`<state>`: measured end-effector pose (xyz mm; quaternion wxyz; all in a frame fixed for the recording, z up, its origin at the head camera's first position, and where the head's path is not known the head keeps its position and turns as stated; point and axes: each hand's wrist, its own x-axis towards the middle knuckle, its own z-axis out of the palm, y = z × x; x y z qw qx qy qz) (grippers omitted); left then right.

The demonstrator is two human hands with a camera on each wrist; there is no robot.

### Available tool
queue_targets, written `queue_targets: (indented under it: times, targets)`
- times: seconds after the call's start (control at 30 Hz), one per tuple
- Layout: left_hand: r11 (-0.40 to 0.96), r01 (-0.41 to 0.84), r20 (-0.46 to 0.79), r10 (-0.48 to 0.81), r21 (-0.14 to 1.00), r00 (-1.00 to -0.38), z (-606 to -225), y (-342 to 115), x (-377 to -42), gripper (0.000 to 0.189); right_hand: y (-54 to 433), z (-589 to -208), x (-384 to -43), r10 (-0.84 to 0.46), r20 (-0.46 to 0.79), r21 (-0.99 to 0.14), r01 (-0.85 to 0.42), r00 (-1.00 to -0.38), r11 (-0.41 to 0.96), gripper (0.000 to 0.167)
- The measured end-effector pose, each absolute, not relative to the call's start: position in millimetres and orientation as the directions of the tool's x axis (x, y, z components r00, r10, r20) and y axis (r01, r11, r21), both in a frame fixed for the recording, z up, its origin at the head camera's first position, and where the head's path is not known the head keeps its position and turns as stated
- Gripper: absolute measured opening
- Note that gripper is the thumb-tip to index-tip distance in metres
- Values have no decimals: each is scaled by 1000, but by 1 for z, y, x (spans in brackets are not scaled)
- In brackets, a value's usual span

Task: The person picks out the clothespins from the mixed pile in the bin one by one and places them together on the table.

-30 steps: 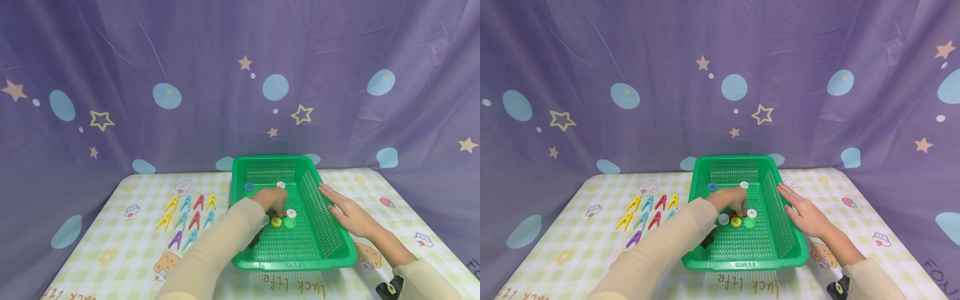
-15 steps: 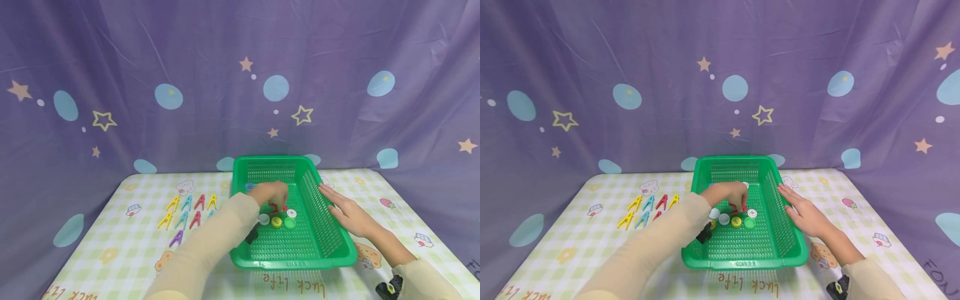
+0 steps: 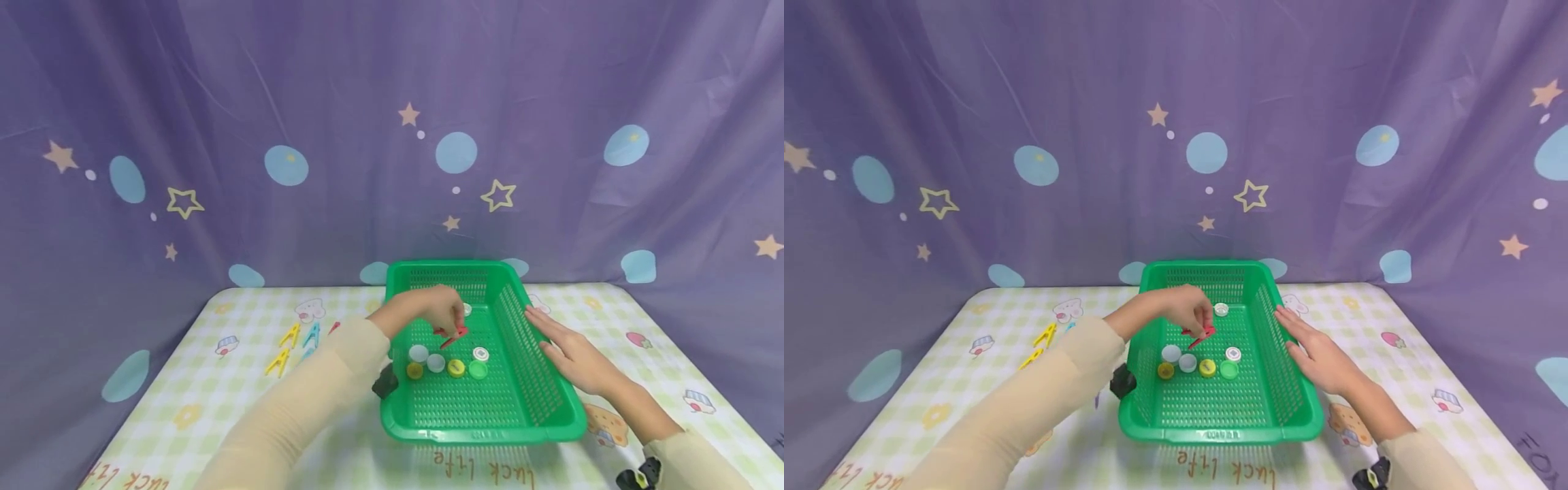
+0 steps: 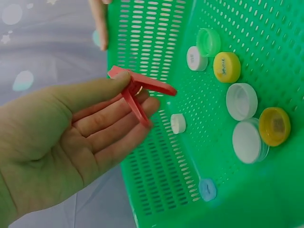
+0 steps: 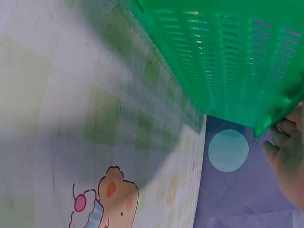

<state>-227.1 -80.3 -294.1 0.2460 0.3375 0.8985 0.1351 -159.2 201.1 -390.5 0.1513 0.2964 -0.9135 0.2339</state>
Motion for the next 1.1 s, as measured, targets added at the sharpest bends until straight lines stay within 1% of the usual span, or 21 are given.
queue_targets:
  times: [0.13, 0.23, 0.5, 0.7, 0.9, 1.1]
  targets:
    - [688, 558, -293, 713, 463, -636, -291, -97, -224, 6, 199, -391, -158, -474, 423, -341, -620, -772, 707, 49]
    - [672, 535, -267, 717, 512, -644, -291, -110, -223, 6, 198, -390, -158, -475, 423, -341, -621, -772, 706, 48]
    - [639, 434, -195, 677, 635, -710, -273, -159, -216, 15, 197, -387, -156, -473, 417, -340, -616, -776, 711, 49]
    - [619, 412, -118, 636, 668, -763, -266, -199, -211, 20, 199, -388, -153, -479, 427, -327, -625, -767, 709, 49]
    - [621, 343, -81, 551, 705, -831, -271, -238, -200, 21, 199, -389, -153, -483, 435, -323, -632, -760, 704, 48]
    - [615, 291, -56, 481, 733, -875, -287, -280, -189, 25, 198, -388, -155, -488, 440, -324, -640, -754, 696, 48]
